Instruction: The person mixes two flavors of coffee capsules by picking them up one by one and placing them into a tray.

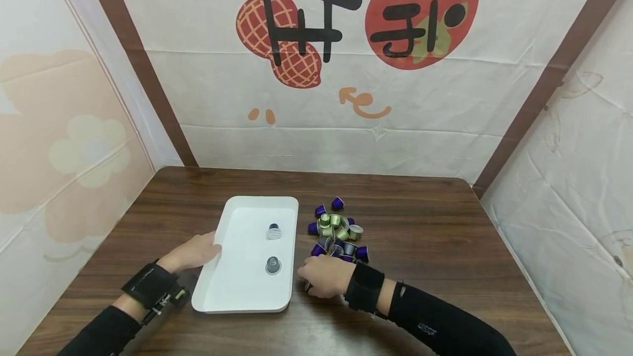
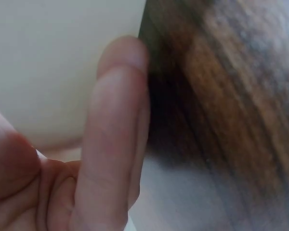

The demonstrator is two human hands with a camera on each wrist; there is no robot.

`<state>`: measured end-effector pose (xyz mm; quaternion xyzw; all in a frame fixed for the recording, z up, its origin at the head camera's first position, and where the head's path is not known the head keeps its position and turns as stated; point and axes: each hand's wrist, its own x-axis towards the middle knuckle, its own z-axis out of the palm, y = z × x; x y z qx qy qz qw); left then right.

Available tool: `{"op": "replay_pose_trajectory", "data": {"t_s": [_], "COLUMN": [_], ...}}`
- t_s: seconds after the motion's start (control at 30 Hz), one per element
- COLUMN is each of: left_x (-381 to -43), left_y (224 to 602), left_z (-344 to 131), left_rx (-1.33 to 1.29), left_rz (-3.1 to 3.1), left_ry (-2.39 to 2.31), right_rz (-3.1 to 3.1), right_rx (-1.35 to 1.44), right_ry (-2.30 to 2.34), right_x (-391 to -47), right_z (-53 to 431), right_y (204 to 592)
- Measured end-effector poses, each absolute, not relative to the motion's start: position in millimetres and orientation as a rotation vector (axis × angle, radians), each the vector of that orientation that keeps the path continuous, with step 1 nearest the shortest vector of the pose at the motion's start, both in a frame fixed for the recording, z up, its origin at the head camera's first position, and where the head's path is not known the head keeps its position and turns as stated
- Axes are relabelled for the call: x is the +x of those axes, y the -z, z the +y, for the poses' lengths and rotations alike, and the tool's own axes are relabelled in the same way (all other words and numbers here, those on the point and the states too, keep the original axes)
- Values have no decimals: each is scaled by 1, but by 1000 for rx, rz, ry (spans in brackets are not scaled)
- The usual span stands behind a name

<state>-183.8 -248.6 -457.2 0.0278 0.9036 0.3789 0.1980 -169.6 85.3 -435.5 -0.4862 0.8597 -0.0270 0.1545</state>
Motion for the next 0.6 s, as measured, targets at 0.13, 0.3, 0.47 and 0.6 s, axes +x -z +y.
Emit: {"op": "replay_pose_trajectory", "data": {"t_s": [0.13, 0.3, 0.47, 0.6], "left_x": [-184, -185, -187, -187], "left_y": [457, 457, 459, 460], "left_z": [-247, -246, -245, -243], "left_rx": [78, 84, 78, 65], "left_rz": [2531, 2526, 2530, 2536], "left_ry": [-1061, -1065, -1048, -1024], "right_rz": [2474, 2498, 2529, 2557], "right_rx": [-1407, -1408, -1421, -1420], "right_ry": [84, 121, 234, 337], "right_x": [-171, -174, -180, -184], "right_z": [90, 96, 100, 101], "right_y": [433, 417, 398, 386]}}
